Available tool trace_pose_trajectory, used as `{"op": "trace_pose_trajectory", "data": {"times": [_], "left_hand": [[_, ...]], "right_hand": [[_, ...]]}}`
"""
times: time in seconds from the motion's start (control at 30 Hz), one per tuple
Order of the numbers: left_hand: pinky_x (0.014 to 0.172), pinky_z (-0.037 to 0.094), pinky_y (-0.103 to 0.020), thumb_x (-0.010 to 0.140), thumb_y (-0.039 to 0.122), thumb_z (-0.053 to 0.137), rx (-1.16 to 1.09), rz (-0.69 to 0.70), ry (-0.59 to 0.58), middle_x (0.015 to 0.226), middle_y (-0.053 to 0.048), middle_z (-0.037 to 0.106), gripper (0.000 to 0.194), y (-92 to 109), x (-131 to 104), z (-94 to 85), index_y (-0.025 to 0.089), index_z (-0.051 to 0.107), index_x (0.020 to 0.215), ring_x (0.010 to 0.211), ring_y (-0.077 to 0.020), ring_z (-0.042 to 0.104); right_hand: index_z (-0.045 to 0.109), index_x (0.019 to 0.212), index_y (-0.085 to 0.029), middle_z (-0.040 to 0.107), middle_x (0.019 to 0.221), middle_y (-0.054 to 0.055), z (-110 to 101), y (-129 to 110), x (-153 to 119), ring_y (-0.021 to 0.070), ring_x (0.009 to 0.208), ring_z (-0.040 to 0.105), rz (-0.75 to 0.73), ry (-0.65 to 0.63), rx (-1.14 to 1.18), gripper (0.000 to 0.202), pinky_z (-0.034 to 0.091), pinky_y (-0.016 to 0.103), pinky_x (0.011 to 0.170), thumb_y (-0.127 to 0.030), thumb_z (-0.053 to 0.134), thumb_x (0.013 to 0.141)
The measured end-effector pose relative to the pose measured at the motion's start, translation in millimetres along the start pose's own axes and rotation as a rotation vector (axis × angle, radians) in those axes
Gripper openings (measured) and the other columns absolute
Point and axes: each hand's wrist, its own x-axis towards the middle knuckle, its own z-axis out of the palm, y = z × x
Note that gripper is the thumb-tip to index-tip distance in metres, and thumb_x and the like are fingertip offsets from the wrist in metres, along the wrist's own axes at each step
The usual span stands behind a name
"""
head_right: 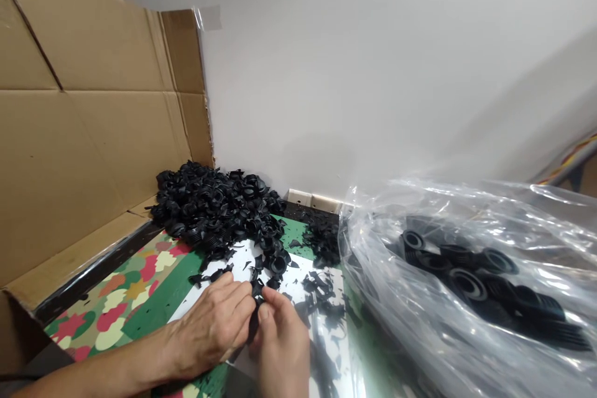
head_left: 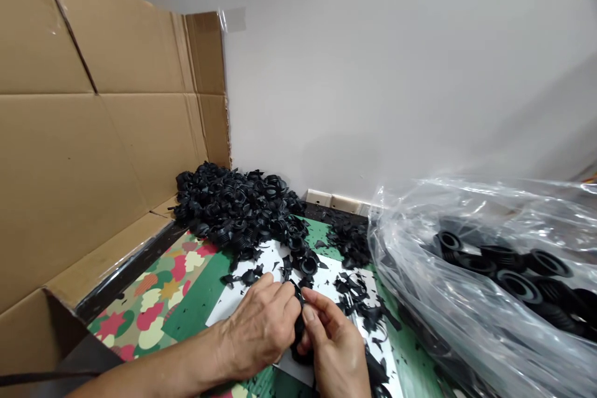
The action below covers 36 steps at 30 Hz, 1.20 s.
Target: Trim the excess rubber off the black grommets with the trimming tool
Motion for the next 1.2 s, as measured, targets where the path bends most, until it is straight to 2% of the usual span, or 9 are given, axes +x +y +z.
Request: {"op": "trace_pose_trajectory", "data": {"times": [0.1, 0.2, 0.33, 0.6, 0.7, 0.8, 0.9, 1.03, 1.2], "left_hand": [[0.054, 0.036, -0.032, 0.08, 0.006, 0.038, -0.162, -0.095, 0.098, 0.063, -0.002, 0.054, 0.02, -2, 2, 0.6, 0.019, 0.049, 0.069, 0.057, -0.0184, 0.046], [0.054, 0.038, -0.027, 0.081, 0.01, 0.038, -0.471, -0.376, 0.166, 0.063, 0.0, 0.05, 0.019, -4, 3, -5.4, 0.021, 0.045, 0.068, 0.058, -0.0156, 0.047], [0.051, 0.035, -0.024, 0.083, 0.018, 0.038, -0.776, -0.708, 0.129, 0.06, 0.004, 0.042, 0.018, -10, 2, -16.5, 0.022, 0.038, 0.065, 0.054, -0.0126, 0.042], [0.05, 0.031, -0.025, 0.089, 0.034, 0.035, -0.9, -0.878, -0.034, 0.054, 0.006, 0.034, 0.035, -14, -5, -16.6, 0.022, 0.032, 0.056, 0.052, -0.0118, 0.035], [0.053, 0.036, -0.024, 0.088, 0.031, 0.046, -0.862, -0.835, 0.099, 0.06, 0.004, 0.044, 0.027, -7, -5, -18.1, 0.02, 0.045, 0.063, 0.057, -0.0124, 0.043], [0.059, 0.04, -0.025, 0.086, 0.019, 0.051, -0.708, -0.601, 0.176, 0.071, 0.0, 0.055, 0.011, 2, -5, -23.4, 0.018, 0.058, 0.077, 0.064, -0.014, 0.052], [0.063, 0.041, -0.029, 0.087, 0.011, 0.047, -0.484, -0.441, 0.097, 0.074, -0.003, 0.06, 0.017, 8, -6, -26.6, 0.018, 0.061, 0.08, 0.066, -0.0167, 0.056], [0.064, 0.042, -0.032, 0.086, 0.008, 0.044, -0.344, -0.454, -0.06, 0.076, -0.004, 0.062, 0.021, 9, -6, -26.4, 0.018, 0.062, 0.08, 0.067, -0.019, 0.058], [0.063, 0.042, -0.033, 0.086, 0.008, 0.045, -0.23, -0.357, -0.164, 0.076, -0.004, 0.064, 0.02, 6, -2, -27.0, 0.018, 0.06, 0.078, 0.067, -0.0203, 0.058]], "right_hand": [[0.063, 0.102, -0.011, 0.063, 0.061, -0.001, -3, -3, 0, 0.0124, 0.044, 0.054, -0.069, 0.015, -0.07, 0.054, 0.046, 0.026, 0.045, -0.052, 0.07, 0.068], [0.063, 0.098, -0.011, 0.062, 0.057, -0.002, -2, -8, 0, 0.0132, 0.042, 0.055, -0.037, 0.048, -0.046, 0.056, 0.049, 0.029, 0.045, -0.053, 0.074, 0.064], [0.064, 0.089, -0.011, 0.058, 0.05, -0.006, 6, -16, -3, 0.0114, 0.039, 0.053, 0.007, 0.132, 0.049, 0.056, 0.051, 0.028, 0.042, -0.052, 0.08, 0.055], [0.065, 0.084, -0.01, 0.058, 0.05, -0.006, 14, -25, -8, 0.0116, 0.037, 0.055, 0.037, 0.128, 0.146, 0.062, 0.049, 0.027, 0.04, -0.054, 0.085, 0.045], [0.064, 0.086, -0.01, 0.061, 0.052, -0.004, 12, -22, -6, 0.0127, 0.039, 0.056, 0.037, 0.109, 0.127, 0.062, 0.049, 0.027, 0.04, -0.054, 0.084, 0.047], [0.064, 0.091, -0.011, 0.064, 0.057, -0.002, 7, -16, -2, 0.0149, 0.042, 0.059, 0.051, 0.055, 0.069, 0.063, 0.05, 0.028, 0.043, -0.056, 0.082, 0.05], [0.066, 0.093, -0.012, 0.065, 0.061, -0.001, 3, -11, 0, 0.0135, 0.045, 0.057, 0.056, -0.003, 0.038, 0.059, 0.049, 0.027, 0.044, -0.055, 0.08, 0.055], [0.065, 0.097, -0.014, 0.063, 0.06, -0.002, 2, -6, 0, 0.0092, 0.041, 0.049, 0.006, -0.026, 0.093, 0.054, 0.042, 0.023, 0.039, -0.053, 0.077, 0.062], [0.065, 0.096, -0.013, 0.058, 0.052, -0.004, 3, -5, -1, 0.0096, 0.04, 0.049, 0.039, -0.009, 0.134, 0.057, 0.042, 0.022, 0.04, -0.054, 0.079, 0.058]]}}
